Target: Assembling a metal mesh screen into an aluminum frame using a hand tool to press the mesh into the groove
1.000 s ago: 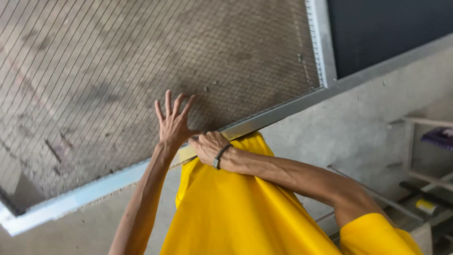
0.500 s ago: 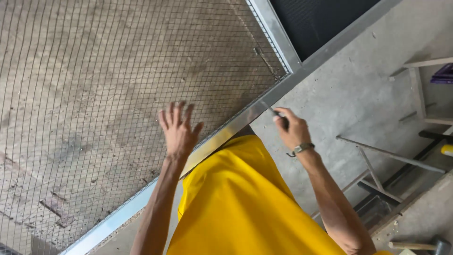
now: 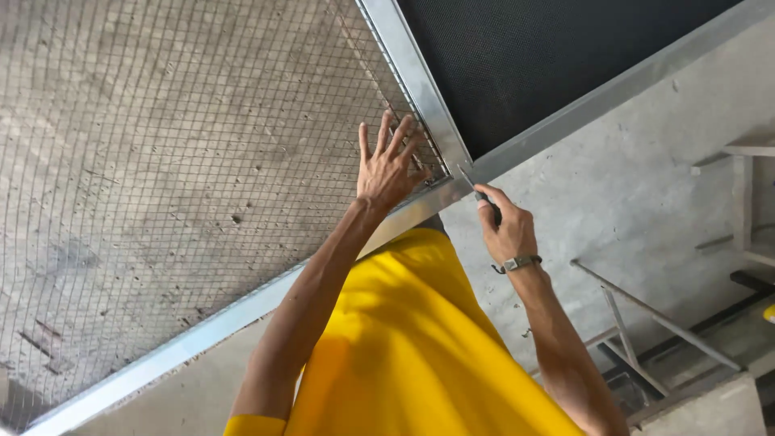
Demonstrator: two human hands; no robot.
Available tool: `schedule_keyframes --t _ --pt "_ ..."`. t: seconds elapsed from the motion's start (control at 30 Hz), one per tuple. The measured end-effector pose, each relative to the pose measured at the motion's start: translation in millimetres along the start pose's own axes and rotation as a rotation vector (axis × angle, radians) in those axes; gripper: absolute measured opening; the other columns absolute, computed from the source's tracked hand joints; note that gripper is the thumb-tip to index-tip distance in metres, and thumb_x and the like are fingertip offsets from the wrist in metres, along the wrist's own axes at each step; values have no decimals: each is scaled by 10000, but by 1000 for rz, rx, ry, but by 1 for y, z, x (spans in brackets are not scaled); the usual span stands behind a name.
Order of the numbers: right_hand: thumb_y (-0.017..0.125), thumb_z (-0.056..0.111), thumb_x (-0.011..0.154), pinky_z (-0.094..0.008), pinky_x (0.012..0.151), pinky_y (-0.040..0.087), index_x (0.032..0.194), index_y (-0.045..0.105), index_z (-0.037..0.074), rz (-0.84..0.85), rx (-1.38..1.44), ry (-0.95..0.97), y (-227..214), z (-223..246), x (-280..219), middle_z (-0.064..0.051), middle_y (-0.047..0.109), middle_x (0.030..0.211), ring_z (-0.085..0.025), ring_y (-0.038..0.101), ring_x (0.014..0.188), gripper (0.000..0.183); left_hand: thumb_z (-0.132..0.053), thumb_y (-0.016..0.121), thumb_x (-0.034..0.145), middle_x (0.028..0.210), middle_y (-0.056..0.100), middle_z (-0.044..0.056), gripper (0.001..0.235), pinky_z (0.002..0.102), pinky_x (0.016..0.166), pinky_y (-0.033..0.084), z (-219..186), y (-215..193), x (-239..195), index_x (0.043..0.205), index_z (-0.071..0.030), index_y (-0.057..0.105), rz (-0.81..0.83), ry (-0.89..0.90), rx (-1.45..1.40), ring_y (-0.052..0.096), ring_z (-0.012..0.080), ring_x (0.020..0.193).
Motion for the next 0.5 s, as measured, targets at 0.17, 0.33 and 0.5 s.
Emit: schedule_keyframes --t 0.17,0.33,0.5 --pt "552 243 1010 -485 722 605 1270 734 285 102 -19 -35 -10 1 16 -128 777 971 -366 736 867 321 -658 684 910 1700 250 29 778 701 1226 20 -7 8 4 1559 -306 439 53 -63 -14 48 350 1587" --pt "548 244 1001 -538 785 604 1288 704 260 120 -61 -169 23 -13 35 -150 768 1025 -398 728 936 328 -632 679 929 1717 206 22 780 704 1225 13 -7 10 1 1583 -306 406 50 -82 -38 10 336 1592" --pt "556 226 1004 -550 817 585 1295 711 264 99 -93 -183 4 -6 41 -160 766 1040 -404 720 965 332 -703 675 915 1750 48 16 922 712 1231 -8 -17 17 -9 1646 -297 287 34 -141 -74 -75 343 1593"
Point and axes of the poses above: each hand's wrist, its own x-axis towards the middle knuckle, its own y-axis out of the palm, z = x × y, the point moved 4 cm from there along x, towards the middle knuckle
